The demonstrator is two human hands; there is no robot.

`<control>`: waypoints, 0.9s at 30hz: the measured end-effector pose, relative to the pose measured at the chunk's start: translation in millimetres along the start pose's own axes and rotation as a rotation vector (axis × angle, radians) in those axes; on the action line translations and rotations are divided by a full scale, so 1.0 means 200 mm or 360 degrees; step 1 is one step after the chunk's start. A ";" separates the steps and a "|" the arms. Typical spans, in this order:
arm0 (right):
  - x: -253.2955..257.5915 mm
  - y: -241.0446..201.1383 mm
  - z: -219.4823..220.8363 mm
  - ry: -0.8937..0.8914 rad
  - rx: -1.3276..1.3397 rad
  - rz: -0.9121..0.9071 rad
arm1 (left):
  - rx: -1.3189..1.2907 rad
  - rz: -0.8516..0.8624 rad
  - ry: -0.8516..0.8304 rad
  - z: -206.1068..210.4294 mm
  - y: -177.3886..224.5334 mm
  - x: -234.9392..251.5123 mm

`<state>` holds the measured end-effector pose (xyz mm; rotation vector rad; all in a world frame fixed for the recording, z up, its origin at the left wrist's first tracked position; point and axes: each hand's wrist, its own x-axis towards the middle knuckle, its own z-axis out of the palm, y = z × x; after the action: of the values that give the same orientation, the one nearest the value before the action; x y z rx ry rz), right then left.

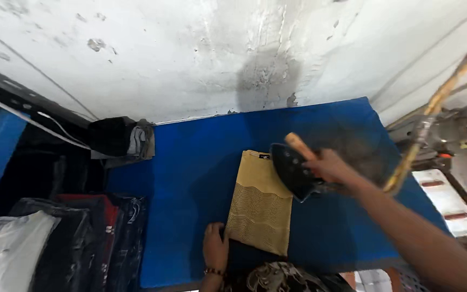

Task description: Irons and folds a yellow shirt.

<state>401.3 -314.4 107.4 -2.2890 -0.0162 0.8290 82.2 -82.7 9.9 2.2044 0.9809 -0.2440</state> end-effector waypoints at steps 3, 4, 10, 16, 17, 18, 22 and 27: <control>0.03 -0.06 0.30 -0.0149 -0.0192 -0.0099 | 0.0128 -0.0161 -0.0194 -0.03 0.08 -0.01; 0.04 -0.09 0.29 -0.0136 -0.0218 -0.0119 | 0.0088 -0.0199 -0.0167 -0.04 0.10 -0.02; 0.19 0.14 -0.03 0.0211 -0.0193 0.0026 | -0.1326 -0.0714 -0.0062 0.08 0.12 -0.27; 0.29 0.44 -0.40 0.0578 -0.0383 0.0143 | -0.1855 -0.1096 -0.0406 0.34 0.37 -0.34; 0.27 0.47 -0.41 0.0723 -0.0530 -0.0027 | -0.1858 -0.1110 -0.0320 0.38 0.41 -0.34; 0.23 0.50 -0.39 0.0813 -0.0622 -0.0288 | -0.1868 -0.1118 -0.0216 0.42 0.44 -0.33; -0.04 0.58 0.01 0.0210 -0.0246 -0.0388 | -0.2018 -0.0993 0.0108 0.44 0.54 -0.34; -0.13 0.57 0.47 -0.0803 0.1382 0.0241 | -0.2263 -0.0697 0.0203 0.28 0.55 -0.50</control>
<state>303.1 -349.8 -0.6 -1.2525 0.2450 1.1834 96.6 -229.1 69.9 0.7126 1.1482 0.3371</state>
